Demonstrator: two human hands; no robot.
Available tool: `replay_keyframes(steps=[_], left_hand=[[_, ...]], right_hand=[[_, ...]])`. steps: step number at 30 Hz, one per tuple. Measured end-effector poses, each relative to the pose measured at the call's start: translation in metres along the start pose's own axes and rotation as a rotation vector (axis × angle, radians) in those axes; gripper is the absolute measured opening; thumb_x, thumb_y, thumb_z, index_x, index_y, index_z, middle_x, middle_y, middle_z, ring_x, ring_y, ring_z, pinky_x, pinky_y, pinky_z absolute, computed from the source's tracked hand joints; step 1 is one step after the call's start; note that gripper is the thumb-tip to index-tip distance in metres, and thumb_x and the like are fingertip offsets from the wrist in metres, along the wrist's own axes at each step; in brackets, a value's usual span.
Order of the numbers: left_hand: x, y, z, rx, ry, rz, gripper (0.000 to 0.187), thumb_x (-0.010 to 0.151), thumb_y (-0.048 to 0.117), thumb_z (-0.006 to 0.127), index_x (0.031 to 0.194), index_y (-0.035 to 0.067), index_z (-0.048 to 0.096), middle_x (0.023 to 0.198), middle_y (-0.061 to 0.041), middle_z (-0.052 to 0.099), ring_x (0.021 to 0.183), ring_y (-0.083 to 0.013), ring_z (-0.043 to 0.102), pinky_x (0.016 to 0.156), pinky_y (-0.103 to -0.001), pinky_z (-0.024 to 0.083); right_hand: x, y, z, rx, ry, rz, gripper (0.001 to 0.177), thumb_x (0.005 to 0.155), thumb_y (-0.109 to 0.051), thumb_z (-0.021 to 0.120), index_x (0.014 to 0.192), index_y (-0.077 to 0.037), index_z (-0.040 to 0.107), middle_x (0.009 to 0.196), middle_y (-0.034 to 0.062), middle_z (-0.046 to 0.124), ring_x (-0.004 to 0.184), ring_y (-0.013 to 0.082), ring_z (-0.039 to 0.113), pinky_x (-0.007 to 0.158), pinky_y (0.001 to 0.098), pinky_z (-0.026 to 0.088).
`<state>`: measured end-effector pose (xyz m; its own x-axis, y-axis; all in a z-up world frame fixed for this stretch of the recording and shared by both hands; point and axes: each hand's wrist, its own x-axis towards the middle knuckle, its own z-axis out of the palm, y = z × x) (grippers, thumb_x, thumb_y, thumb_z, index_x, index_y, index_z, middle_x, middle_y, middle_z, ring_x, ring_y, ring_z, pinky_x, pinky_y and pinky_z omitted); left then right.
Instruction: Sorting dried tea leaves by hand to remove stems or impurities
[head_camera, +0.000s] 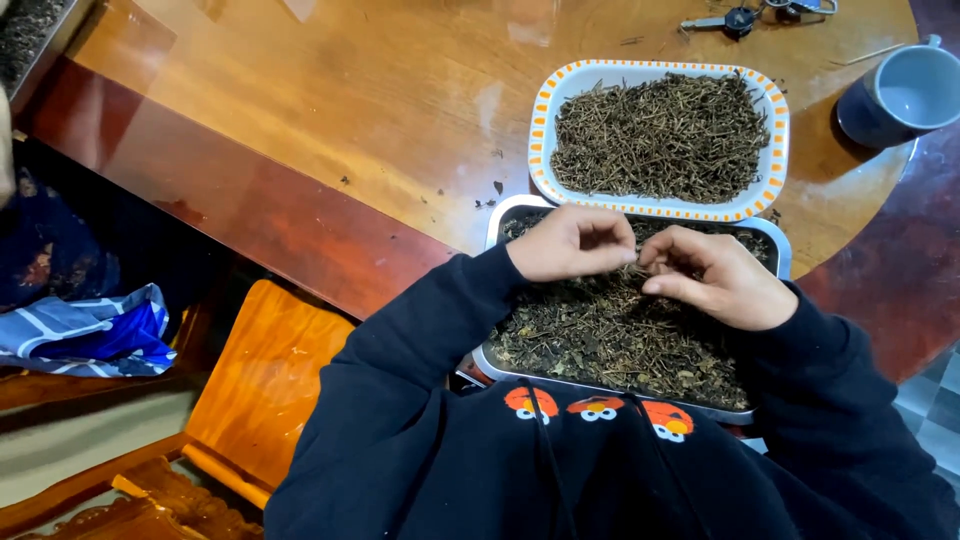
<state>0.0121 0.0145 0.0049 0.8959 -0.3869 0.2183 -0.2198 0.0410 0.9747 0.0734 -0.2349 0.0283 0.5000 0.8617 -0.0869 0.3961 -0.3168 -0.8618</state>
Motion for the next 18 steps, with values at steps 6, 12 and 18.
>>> replay_keyframes(steps=[6, 12, 18], left_hand=[[0.0, 0.013, 0.001, 0.077, -0.088, 0.006, 0.014, 0.098, 0.03, 0.069, 0.1, 0.016, 0.068, 0.08, 0.008, 0.06, 0.068, -0.0033, 0.048, 0.062, -0.02, 0.039], [0.0, 0.002, 0.001, 0.08, -0.077, -0.002, 0.014, 0.098, 0.03, 0.069, 0.098, 0.017, 0.067, 0.08, 0.009, 0.061, 0.069, -0.0035, 0.048, 0.063, -0.021, 0.04], [-0.001, 0.008, 0.006, 0.077, -0.011, 0.08, 0.011, 0.097, 0.026, 0.071, 0.1, 0.017, 0.067, 0.085, 0.007, 0.067, 0.07, -0.0038, 0.053, 0.064, -0.02, 0.044]], right_hand=[[0.003, -0.006, -0.009, 0.038, -0.077, -0.05, 0.012, 0.094, -0.024, 0.07, 0.094, -0.012, 0.068, 0.081, -0.0036, 0.068, 0.073, 0.0073, 0.057, 0.071, 0.0246, 0.048], [0.002, 0.01, -0.012, 0.192, -0.093, 0.029, 0.011, 0.098, -0.019, 0.066, 0.097, -0.009, 0.068, 0.085, -0.0016, 0.064, 0.077, 0.0081, 0.056, 0.072, 0.024, 0.047], [0.007, 0.017, -0.007, 0.124, -0.163, 0.062, 0.024, 0.086, -0.029, 0.078, 0.101, -0.011, 0.071, 0.086, -0.0021, 0.072, 0.079, 0.008, 0.064, 0.076, 0.0246, 0.052]])
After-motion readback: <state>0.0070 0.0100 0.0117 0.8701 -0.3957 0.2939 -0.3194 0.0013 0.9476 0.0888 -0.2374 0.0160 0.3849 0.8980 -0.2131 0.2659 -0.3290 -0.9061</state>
